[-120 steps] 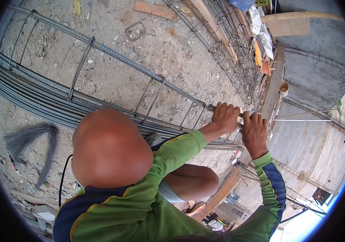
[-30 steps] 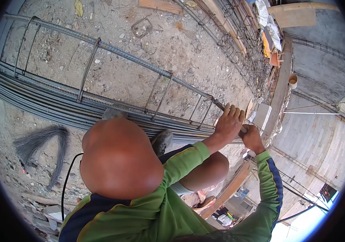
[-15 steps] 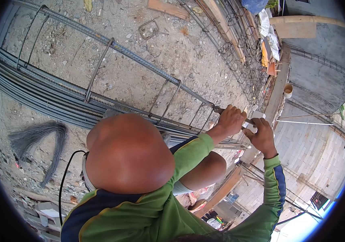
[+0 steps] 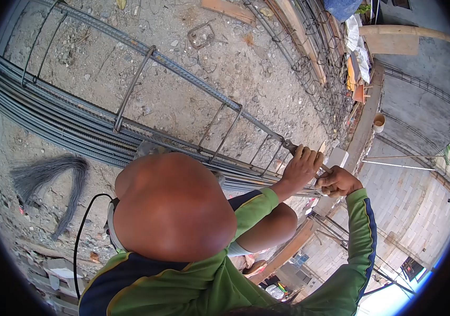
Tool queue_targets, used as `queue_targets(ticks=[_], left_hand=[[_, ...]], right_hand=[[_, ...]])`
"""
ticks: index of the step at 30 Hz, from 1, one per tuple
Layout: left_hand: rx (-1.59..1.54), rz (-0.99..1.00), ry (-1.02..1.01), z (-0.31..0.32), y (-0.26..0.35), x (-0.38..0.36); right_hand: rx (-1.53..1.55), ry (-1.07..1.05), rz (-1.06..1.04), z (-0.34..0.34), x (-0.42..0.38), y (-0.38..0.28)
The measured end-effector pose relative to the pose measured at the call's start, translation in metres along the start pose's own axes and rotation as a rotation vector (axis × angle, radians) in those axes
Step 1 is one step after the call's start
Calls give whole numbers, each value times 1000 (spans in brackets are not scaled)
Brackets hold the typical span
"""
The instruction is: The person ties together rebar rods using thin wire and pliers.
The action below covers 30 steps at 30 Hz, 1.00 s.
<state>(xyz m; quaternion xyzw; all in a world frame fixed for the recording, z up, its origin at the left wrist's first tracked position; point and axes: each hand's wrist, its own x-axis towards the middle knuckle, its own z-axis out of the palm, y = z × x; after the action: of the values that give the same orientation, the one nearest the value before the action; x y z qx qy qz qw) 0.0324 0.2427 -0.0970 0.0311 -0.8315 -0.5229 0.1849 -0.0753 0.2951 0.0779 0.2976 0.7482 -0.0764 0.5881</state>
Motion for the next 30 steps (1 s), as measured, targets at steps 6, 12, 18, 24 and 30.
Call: queue_targets(ticks=[6, 12, 18, 24, 30], left_hand=[[-125, 150, 106, 10, -10, 7], [-238, -12, -171, -4, -5, 28], [-92, 85, 168, -5, -8, -2], [-191, 142, 75, 16, -15, -4], [-259, -2, -247, 1, -8, 32]], right_hand=[[-351, 425, -291, 46, -22, 17], [-1284, 1283, -644, 53, 2, 32], [-583, 533, -189, 10, 6, 16], [185, -59, -24, 18, 4, 35], [-1138, 1160, -713, 60, -15, 30]])
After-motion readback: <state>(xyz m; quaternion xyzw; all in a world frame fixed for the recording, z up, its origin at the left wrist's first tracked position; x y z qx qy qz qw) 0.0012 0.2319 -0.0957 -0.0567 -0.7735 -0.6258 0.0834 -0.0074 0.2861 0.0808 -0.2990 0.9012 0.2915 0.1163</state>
